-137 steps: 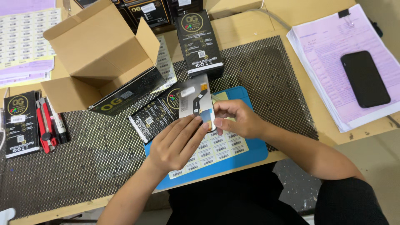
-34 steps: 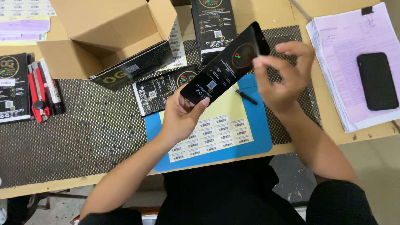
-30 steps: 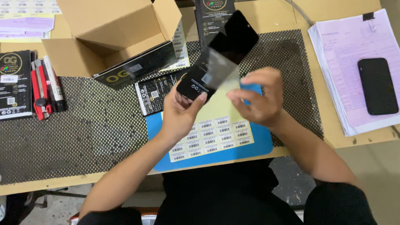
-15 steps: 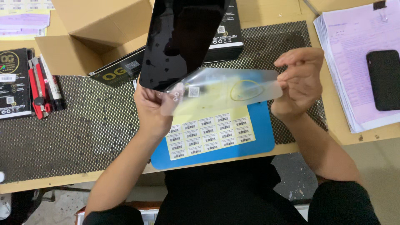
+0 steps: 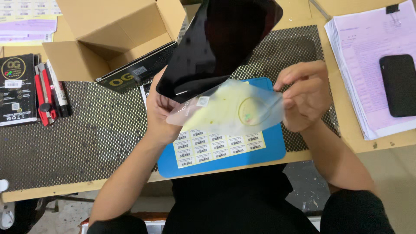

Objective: The person removes a smartphone screen from a plastic bag, peels off a protective film, and writes on a label with a pen. They repeat this process with several screens, handling each one individually and placing them on a blue mat.

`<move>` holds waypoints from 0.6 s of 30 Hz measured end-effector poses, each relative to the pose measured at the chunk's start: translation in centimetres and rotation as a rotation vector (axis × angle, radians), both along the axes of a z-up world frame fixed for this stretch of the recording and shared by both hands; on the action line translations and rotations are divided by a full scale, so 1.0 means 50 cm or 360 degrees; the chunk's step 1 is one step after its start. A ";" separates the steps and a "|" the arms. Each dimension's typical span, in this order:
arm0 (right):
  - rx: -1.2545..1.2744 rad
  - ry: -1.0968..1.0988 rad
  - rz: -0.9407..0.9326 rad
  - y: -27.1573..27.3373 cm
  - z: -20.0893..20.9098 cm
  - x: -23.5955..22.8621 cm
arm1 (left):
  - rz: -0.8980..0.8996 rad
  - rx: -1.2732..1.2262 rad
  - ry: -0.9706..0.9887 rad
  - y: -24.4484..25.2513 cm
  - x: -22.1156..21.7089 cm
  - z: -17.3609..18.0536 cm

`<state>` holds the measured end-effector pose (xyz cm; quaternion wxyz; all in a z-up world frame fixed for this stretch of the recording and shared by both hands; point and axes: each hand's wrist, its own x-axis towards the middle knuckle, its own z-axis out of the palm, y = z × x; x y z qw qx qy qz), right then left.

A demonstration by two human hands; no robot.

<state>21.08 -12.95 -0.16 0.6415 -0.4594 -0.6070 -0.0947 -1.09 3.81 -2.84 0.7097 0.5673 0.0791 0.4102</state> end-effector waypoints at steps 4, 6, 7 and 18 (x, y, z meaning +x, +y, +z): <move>0.0016 -0.0094 0.0182 0.004 -0.018 0.004 | -0.0156 0.0000 -0.0249 0.027 0.005 -0.043; -0.0081 -0.0173 0.0268 0.001 -0.033 0.006 | -0.0123 -0.0040 -0.0269 0.033 0.007 -0.055; -0.0078 -0.0176 0.0266 0.000 -0.035 0.004 | -0.0125 -0.0036 -0.0272 0.035 0.008 -0.057; -0.0410 -0.0341 0.0528 0.012 -0.007 -0.013 | -0.0062 -0.0115 -0.0303 0.060 0.011 -0.058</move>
